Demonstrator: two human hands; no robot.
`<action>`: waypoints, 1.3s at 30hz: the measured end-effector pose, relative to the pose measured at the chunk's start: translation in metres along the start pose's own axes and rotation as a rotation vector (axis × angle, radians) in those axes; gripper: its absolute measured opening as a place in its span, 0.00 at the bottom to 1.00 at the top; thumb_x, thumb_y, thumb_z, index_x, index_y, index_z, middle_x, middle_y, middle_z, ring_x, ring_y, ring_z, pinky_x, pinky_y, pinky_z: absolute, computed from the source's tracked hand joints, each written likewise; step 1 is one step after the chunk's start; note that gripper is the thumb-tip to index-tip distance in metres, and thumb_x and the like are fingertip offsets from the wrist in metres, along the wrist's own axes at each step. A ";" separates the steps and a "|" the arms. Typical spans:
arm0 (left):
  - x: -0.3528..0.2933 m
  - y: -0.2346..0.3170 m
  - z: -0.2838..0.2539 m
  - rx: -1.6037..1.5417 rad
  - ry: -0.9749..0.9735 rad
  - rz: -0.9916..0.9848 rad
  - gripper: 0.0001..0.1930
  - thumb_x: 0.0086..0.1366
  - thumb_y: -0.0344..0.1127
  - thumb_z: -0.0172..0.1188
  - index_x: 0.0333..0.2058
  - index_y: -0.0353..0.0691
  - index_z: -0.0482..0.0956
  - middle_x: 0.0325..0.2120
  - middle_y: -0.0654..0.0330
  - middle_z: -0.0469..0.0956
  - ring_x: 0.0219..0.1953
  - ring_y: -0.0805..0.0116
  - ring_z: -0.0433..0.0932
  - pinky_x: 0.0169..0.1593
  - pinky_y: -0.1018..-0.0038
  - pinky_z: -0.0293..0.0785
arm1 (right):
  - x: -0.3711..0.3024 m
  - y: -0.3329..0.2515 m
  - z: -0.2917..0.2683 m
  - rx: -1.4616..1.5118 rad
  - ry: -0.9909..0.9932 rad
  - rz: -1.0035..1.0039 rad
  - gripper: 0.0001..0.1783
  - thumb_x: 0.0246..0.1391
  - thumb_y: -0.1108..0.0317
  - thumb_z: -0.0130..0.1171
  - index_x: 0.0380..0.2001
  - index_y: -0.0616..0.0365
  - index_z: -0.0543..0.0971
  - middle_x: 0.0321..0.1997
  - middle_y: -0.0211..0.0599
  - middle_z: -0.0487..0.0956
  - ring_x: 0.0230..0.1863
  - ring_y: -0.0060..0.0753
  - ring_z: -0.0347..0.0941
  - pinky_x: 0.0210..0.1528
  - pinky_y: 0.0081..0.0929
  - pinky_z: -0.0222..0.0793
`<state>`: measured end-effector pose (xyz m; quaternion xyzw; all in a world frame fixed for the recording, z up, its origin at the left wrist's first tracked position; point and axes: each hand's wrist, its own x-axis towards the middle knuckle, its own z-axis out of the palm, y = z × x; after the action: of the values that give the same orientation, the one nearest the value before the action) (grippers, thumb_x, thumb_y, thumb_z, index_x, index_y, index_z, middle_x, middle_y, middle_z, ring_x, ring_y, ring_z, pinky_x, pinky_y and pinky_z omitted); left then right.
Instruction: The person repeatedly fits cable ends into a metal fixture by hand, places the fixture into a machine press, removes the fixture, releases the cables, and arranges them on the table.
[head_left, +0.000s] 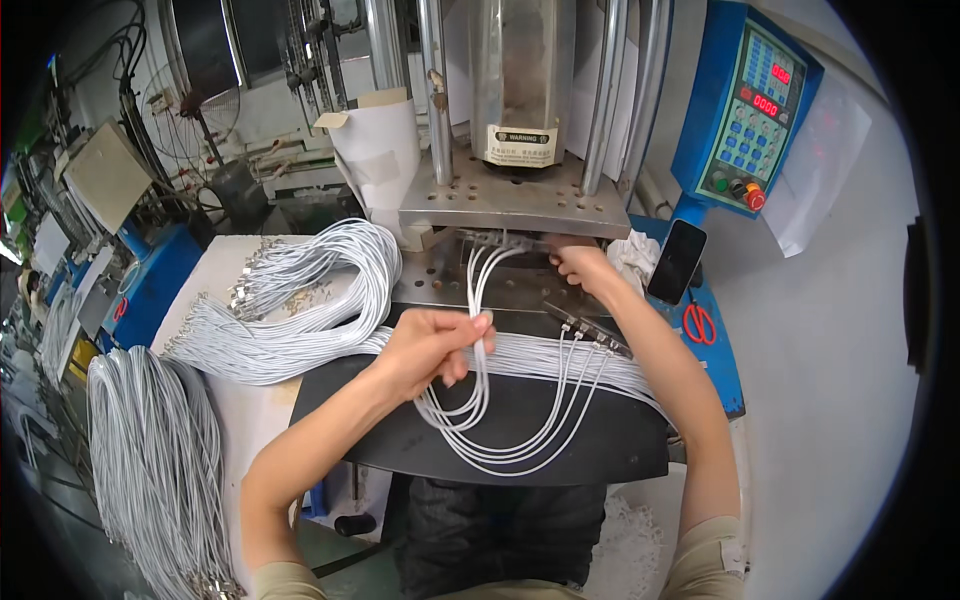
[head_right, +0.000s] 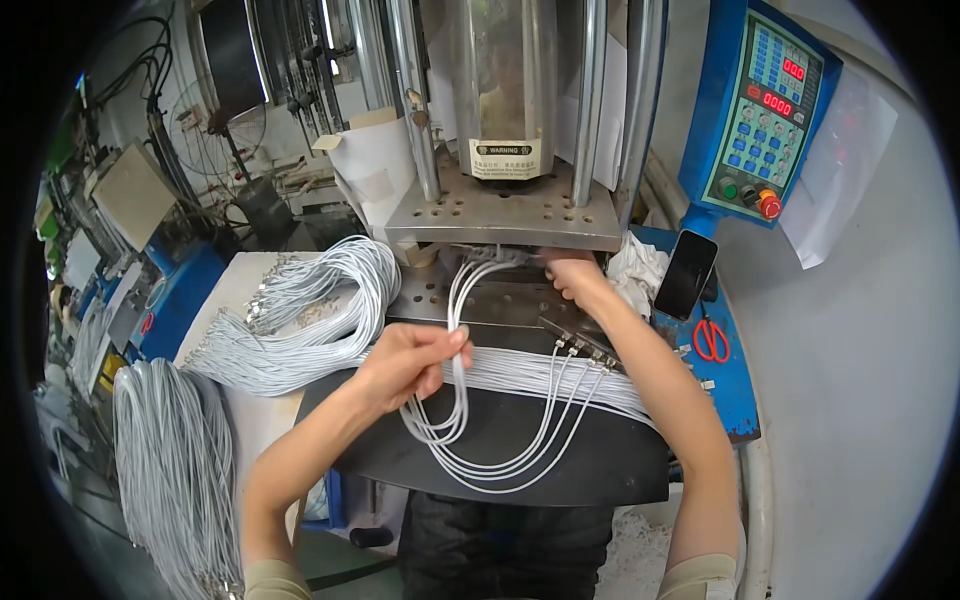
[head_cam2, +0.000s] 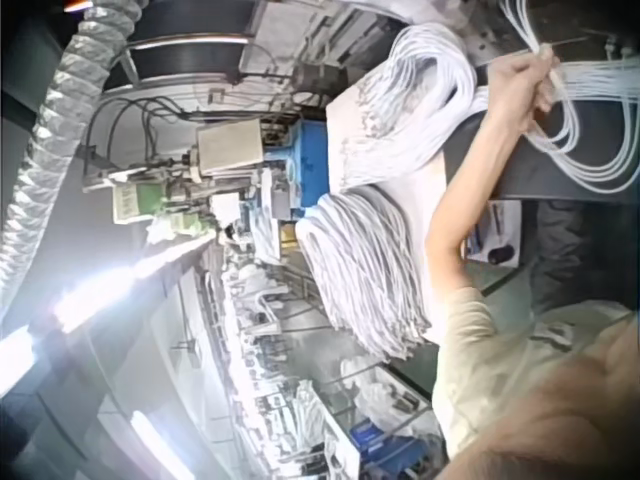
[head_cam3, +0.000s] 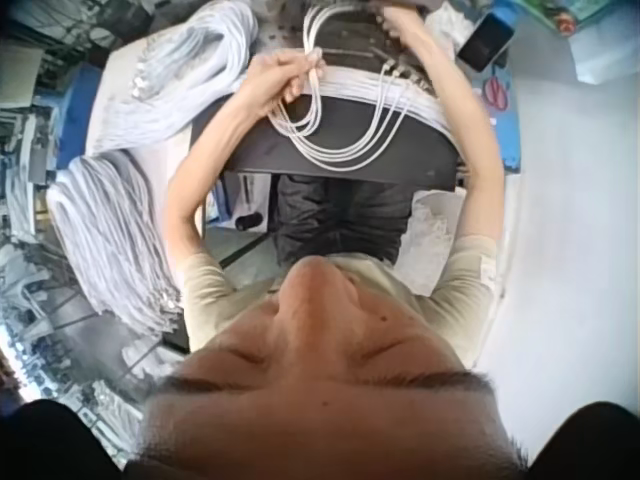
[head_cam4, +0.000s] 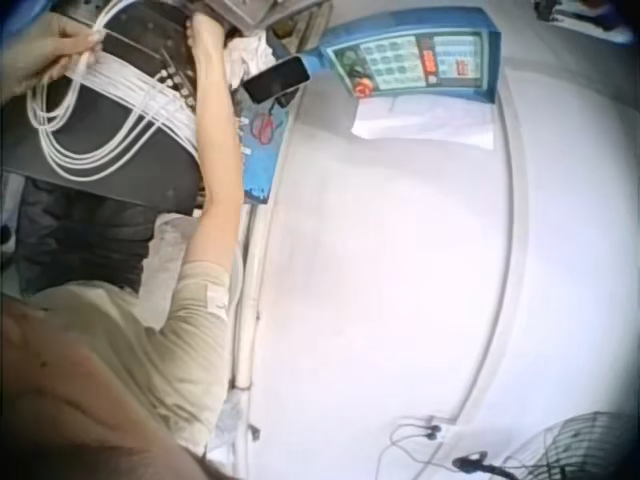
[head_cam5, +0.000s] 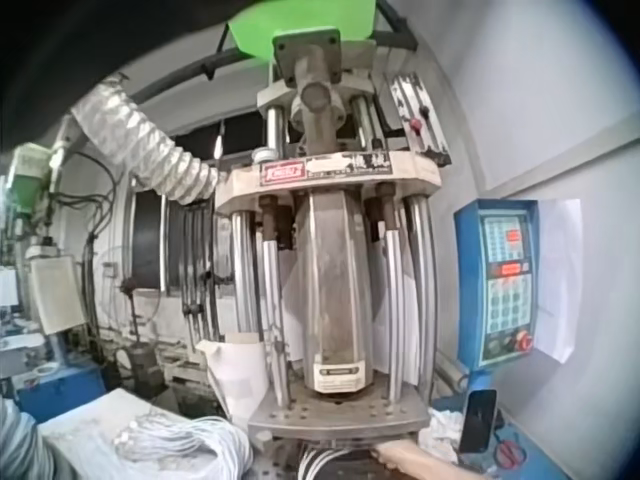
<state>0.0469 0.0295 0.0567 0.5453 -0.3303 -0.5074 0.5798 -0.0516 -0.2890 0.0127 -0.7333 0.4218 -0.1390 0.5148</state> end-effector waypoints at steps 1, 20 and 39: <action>-0.013 0.000 0.000 0.001 0.006 -0.006 0.18 0.71 0.44 0.66 0.38 0.30 0.85 0.31 0.59 0.85 0.16 0.83 0.74 0.18 0.85 0.71 | -0.018 -0.004 0.019 -0.354 0.151 -0.233 0.29 0.63 0.38 0.56 0.45 0.55 0.81 0.34 0.46 0.84 0.31 0.43 0.80 0.34 0.39 0.73; -0.018 0.011 -0.169 0.286 0.875 0.203 0.27 0.73 0.52 0.60 0.26 0.31 0.83 0.15 0.59 0.79 0.14 0.75 0.74 0.17 0.79 0.63 | -0.144 0.036 -0.019 -0.734 0.279 -0.763 0.19 0.60 0.55 0.63 0.41 0.61 0.75 0.41 0.50 0.76 0.45 0.59 0.77 0.47 0.51 0.73; 0.065 -0.047 0.066 1.406 0.187 0.901 0.10 0.52 0.38 0.68 0.26 0.38 0.81 0.28 0.53 0.75 0.38 0.53 0.76 0.44 0.59 0.72 | -0.015 0.022 -0.022 -0.230 0.116 -0.657 0.16 0.65 0.58 0.62 0.43 0.62 0.81 0.36 0.37 0.81 0.40 0.29 0.75 0.45 0.33 0.72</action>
<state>-0.0080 -0.0467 0.0126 0.6354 -0.7062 0.1440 0.2770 -0.0853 -0.2938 0.0066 -0.8740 0.2047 -0.2900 0.3319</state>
